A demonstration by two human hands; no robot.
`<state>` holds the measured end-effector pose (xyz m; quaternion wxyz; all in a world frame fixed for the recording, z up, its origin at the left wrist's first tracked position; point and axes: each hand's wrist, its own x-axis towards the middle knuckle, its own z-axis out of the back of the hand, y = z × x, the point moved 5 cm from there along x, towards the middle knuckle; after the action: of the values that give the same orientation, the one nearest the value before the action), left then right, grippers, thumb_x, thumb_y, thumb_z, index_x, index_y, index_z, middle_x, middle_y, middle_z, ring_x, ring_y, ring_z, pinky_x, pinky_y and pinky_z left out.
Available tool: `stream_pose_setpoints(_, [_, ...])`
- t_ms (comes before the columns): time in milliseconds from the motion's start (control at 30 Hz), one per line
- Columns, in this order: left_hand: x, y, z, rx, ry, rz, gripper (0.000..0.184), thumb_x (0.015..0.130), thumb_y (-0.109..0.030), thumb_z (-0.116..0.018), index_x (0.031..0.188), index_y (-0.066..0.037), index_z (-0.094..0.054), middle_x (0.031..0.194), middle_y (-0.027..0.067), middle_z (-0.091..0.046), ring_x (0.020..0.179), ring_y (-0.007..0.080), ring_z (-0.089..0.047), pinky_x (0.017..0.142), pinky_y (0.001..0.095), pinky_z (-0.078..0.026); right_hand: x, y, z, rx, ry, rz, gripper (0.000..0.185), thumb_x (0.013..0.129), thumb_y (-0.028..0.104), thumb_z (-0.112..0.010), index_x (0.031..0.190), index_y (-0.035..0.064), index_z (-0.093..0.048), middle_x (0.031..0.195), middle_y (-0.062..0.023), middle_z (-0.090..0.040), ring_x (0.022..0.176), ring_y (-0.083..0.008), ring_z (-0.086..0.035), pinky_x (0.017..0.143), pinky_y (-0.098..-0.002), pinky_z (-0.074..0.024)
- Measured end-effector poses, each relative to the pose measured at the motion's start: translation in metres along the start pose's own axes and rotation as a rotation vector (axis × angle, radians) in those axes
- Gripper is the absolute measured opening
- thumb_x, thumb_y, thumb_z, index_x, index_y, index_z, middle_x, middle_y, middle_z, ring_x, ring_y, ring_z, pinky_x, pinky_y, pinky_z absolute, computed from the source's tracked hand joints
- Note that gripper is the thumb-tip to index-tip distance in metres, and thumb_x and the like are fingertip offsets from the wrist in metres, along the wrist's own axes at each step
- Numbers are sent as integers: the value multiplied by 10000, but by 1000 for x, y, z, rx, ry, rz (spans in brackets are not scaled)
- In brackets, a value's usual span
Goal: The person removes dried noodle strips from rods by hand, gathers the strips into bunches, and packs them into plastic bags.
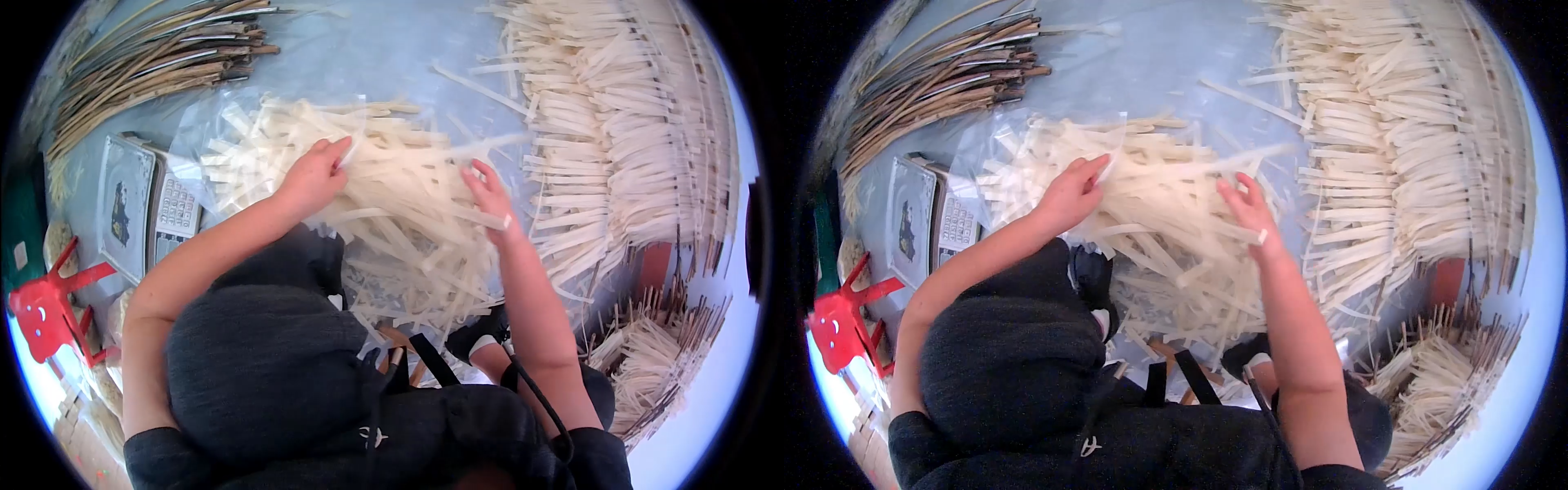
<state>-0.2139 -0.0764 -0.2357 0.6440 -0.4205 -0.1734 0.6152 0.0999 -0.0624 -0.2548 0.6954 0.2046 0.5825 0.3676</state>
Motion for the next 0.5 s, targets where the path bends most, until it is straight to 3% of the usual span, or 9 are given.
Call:
stream_pose_setpoints(33, [0,-3,-5,9,-6,15,512,849,-59,-578,1353,-50,-489,924,91,-524,769,186,-562,693,304,-486,-1,6,-22,3,18,-1,730,845,447,-684,1390,47,-410,1211,-195,-582,1133,-234,-552,952,-370,-424])
stream_pose_setpoints(100, [1,-7,-27,-634,148,200,485,898,-80,-594,1369,-72,-481,955,49,-532,788,118,-565,661,269,-518,-1,32,-57,158,1,107,606,867,361,-670,1343,49,-463,1139,-155,-604,1031,-192,-574,857,-338,-465])
stream_pose_setpoints(200, [-1,-40,-23,-750,188,20,462,925,-107,-603,1371,-88,-486,979,20,-528,791,81,-559,657,254,-548,30,53,-96,95,222,333,478,886,282,-639,1287,51,-516,1090,-116,-608,936,-156,-573,777,-307,-476])
stream_pose_setpoints(267, [4,-45,-9,-744,196,1,461,920,-124,-616,1364,-89,-496,1004,23,-545,807,92,-573,687,262,-550,41,66,-103,70,296,254,458,886,273,-631,1272,48,-531,1102,-113,-605,949,-157,-570,787,-302,-472])
stream_pose_setpoints(333, [7,-29,4,-641,227,150,417,926,-149,-615,1332,-96,-539,1029,24,-580,843,92,-579,690,248,-532,34,86,-102,38,363,180,438,887,265,-624,1257,44,-546,1113,-109,-602,962,-157,-567,797,-297,-469])
stream_pose_setpoints(367, [10,-17,24,-469,139,13,348,918,-159,-598,1264,-123,-606,994,46,-640,841,127,-595,744,273,-506,25,96,-88,-32,269,114,467,914,323,-582,1292,56,-519,1167,-111,-596,1036,-193,-563,874,-337,-439])
stream_pose_setpoints(400, [15,5,45,-375,-87,19,295,921,-181,-598,1210,-144,-646,997,37,-657,860,135,-601,789,281,-500,18,95,-73,-104,175,44,500,941,382,-539,1326,68,-493,1220,-113,-591,1110,-228,-559,950,-377,-408])
stream_pose_setpoints(467, [15,74,101,-131,-503,9,253,927,-194,-591,1153,-106,-664,1043,75,-672,941,172,-628,826,291,-500,30,67,-33,44,168,103,515,924,406,-555,1318,78,-509,1236,-118,-577,1142,-223,-539,944,-357,-414])
stream_pose_setpoints(500, [8,113,123,-106,-582,164,297,950,-235,-582,1182,-63,-651,1131,84,-666,1011,149,-605,897,269,-460,31,59,-20,197,164,169,529,908,431,-571,1309,88,-526,1252,-122,-562,1174,-218,-519,937,-337,-419])
